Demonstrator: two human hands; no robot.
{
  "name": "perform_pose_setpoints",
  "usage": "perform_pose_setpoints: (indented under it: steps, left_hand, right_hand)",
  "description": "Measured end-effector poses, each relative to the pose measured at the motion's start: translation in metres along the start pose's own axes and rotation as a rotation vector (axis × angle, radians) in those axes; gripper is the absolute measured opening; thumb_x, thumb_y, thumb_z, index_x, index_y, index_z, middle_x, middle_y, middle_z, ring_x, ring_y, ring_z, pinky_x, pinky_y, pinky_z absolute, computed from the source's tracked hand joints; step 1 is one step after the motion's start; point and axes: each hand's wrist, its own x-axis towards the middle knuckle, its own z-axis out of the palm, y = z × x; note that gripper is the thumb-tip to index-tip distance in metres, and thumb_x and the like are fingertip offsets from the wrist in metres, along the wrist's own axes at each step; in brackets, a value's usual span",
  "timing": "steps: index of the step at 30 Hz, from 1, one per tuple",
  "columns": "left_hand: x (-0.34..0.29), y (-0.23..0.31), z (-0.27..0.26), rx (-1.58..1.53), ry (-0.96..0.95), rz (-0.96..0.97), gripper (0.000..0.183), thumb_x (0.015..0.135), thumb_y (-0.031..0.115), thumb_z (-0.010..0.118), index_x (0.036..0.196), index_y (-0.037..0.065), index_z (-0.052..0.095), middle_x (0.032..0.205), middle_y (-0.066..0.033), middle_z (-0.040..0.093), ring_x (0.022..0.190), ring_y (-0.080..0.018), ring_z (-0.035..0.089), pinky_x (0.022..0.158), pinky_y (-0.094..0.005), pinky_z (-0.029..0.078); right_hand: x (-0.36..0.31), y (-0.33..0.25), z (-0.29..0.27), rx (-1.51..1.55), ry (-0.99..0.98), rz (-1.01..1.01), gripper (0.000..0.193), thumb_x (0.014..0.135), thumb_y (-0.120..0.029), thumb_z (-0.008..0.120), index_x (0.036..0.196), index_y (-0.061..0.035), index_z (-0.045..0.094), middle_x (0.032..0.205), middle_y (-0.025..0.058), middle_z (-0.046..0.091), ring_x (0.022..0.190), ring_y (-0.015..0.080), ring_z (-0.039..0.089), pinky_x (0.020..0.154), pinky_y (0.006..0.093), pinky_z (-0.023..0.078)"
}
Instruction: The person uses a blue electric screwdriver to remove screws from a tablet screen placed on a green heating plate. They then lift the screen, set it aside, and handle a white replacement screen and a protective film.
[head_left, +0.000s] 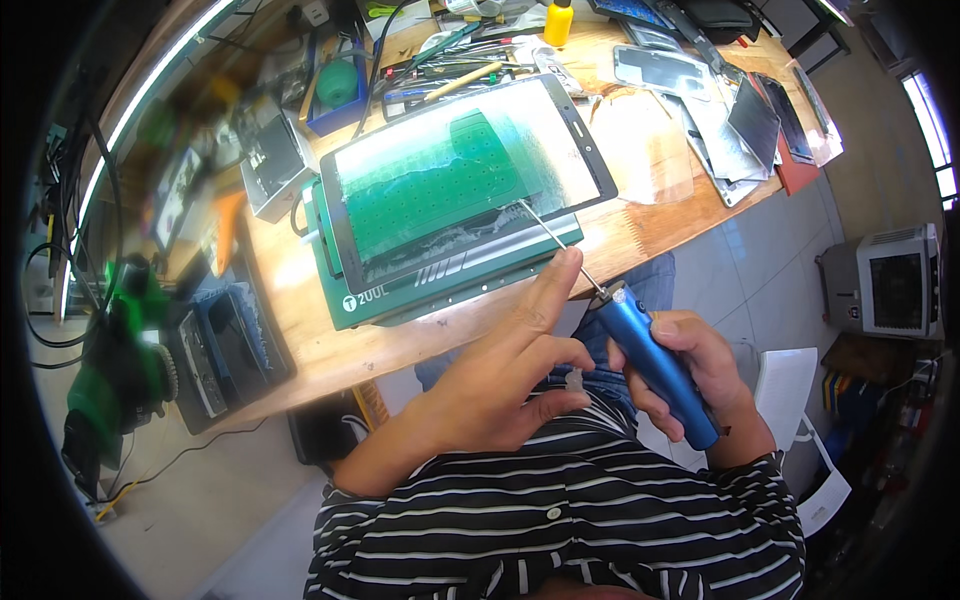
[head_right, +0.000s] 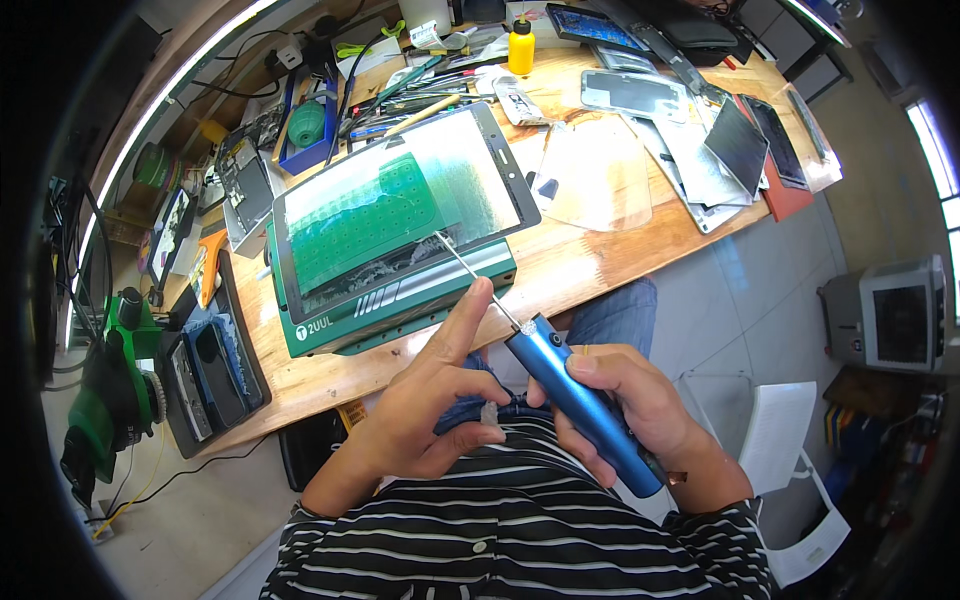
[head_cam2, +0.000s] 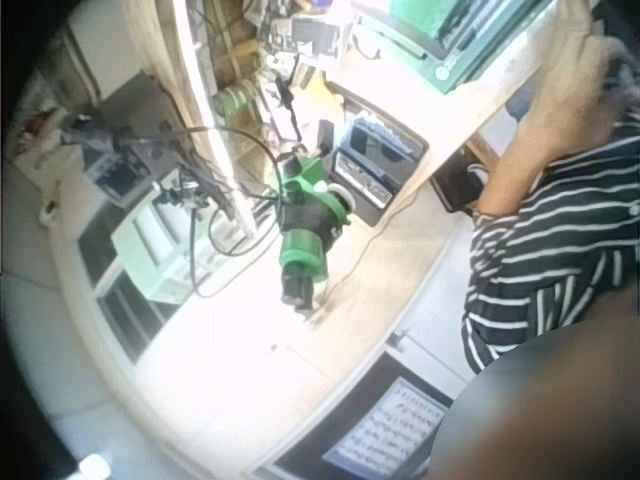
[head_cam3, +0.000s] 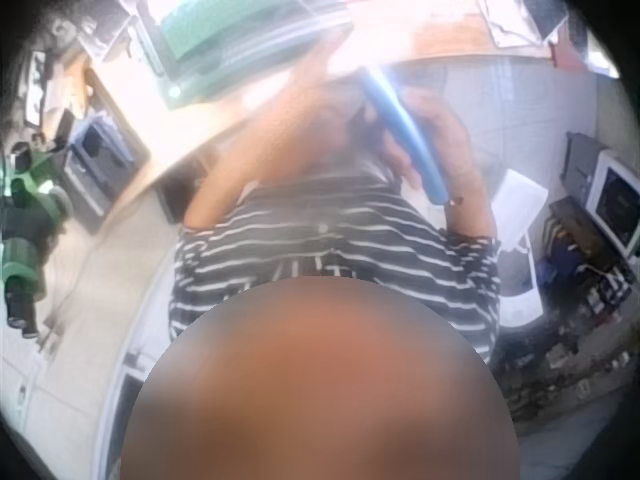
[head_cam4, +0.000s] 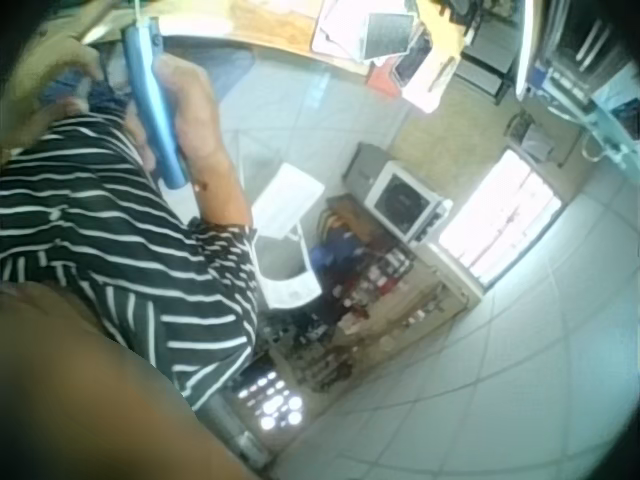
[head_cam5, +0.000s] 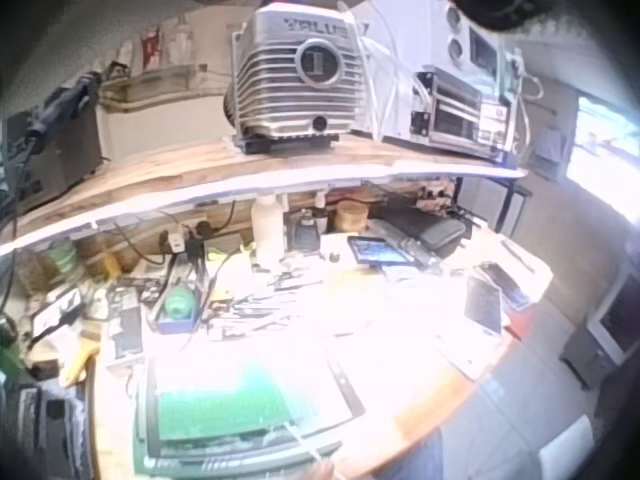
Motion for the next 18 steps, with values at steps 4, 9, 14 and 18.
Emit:
perform_pose_setpoints:
  steps: [4,9,14,18]
  left_hand:
    - [0.002,-0.002,0.003,0.010,-0.025,0.011,0.035,0.083,0.019,0.080,0.107,0.006,0.059,0.160,-0.0357,0.018,0.149,-0.0511,0.018,0.116,-0.0497,0.029]
    - [0.006,-0.002,0.003,0.034,-0.037,0.015,0.035,0.083,0.019,0.080,0.107,0.006,0.058,0.160,-0.0363,0.017,0.149,-0.0519,0.018,0.113,-0.0492,0.034]
    - [0.008,-0.002,0.004,0.042,-0.038,0.023,0.035,0.082,0.018,0.081,0.107,0.006,0.058,0.160,-0.0359,0.017,0.149,-0.0518,0.018,0.113,-0.0486,0.035]
    - [0.011,-0.002,0.004,0.035,-0.038,0.032,0.036,0.081,0.016,0.082,0.107,0.007,0.058,0.160,-0.0356,0.018,0.149,-0.0516,0.018,0.112,-0.0481,0.036]
  right_hand:
    - [0.000,-0.001,-0.002,0.003,-0.010,-0.020,0.049,0.102,-0.035,0.042,0.109,0.0104,0.056,0.056,0.0171,0.058,0.036,0.0202,0.056,0.033,0.0255,0.045]
    - [-0.001,-0.002,-0.004,0.007,-0.004,-0.016,0.048,0.102,-0.035,0.042,0.108,0.0108,0.056,0.056,0.0173,0.058,0.036,0.0204,0.056,0.033,0.0258,0.045]
    - [-0.002,-0.003,-0.005,0.014,0.002,-0.014,0.048,0.102,-0.035,0.042,0.108,0.0108,0.056,0.056,0.0172,0.058,0.036,0.0206,0.056,0.033,0.0260,0.045]
    - [-0.003,-0.003,-0.006,0.016,0.016,-0.011,0.048,0.102,-0.035,0.042,0.108,0.0108,0.056,0.056,0.0169,0.058,0.036,0.0206,0.056,0.033,0.0260,0.045]
